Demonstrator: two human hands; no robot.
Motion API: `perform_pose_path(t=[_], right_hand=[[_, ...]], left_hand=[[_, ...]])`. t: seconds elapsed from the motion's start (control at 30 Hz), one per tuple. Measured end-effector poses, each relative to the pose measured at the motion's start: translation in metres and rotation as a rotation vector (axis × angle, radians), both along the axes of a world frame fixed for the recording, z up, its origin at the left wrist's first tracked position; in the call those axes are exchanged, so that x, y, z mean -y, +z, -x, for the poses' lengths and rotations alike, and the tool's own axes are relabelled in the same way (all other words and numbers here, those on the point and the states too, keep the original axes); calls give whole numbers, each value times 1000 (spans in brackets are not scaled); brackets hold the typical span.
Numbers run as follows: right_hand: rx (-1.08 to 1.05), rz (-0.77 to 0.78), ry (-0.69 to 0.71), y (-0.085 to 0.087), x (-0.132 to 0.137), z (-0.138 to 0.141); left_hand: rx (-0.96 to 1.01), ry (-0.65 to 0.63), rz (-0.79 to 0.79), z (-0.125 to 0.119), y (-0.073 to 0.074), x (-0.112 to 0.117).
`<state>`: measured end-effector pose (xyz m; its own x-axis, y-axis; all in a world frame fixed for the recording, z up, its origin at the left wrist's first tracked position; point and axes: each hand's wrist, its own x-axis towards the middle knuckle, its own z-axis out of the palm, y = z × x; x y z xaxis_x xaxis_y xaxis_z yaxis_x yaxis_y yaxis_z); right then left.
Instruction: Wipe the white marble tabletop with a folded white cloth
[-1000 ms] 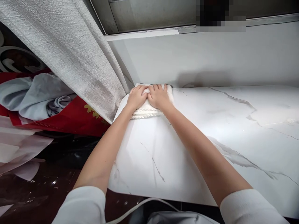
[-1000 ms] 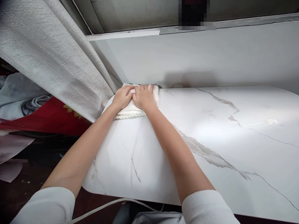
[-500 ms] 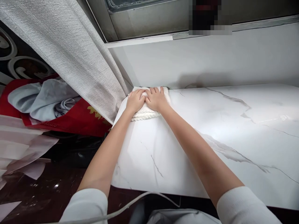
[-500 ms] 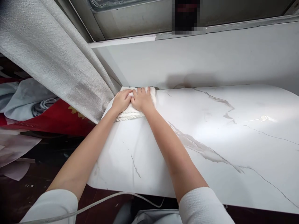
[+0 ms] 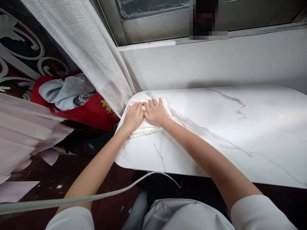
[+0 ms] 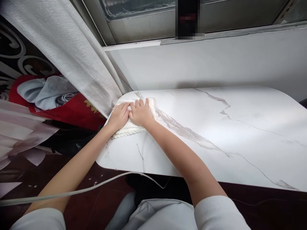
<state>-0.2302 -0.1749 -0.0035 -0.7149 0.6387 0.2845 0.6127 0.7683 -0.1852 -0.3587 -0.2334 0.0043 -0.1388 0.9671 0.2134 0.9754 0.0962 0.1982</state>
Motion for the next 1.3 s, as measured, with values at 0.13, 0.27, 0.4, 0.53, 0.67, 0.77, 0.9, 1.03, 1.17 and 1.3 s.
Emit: perform_pose_path(t=[0.13, 0.27, 0.4, 0.53, 0.67, 0.77, 0.9, 1.03, 1.17, 1.3], right_hand=[[-37, -34, 6, -3, 33, -2], [-65, -52, 21, -3, 65, -4], [-80, -53, 64, -1, 92, -10], [-87, -67, 92, -1, 113, -17], [-105, -51, 124, -1, 126, -24], [-101, -34, 138, 0, 131, -27], [-93, 4, 151, 1, 131, -29], [-105, 8, 163, 1, 129, -28], [-86, 1, 163, 1, 121, -26], [-94, 4, 169, 0, 97, -21]], left_hand=[[-32, -3, -6, -1, 0, 36], [-60, 21, -17, -3, 0, 71], [-71, 80, -16, -10, 0, 102], [-61, 109, -18, -19, 0, 128], [-48, 132, -17, -28, 0, 145], [-53, 150, -28, -33, 0, 151], [-45, 145, -29, -33, 0, 151], [-40, 145, -30, -31, 1, 147], [-45, 133, -30, -28, 1, 140], [-49, 136, -38, -23, 0, 119]])
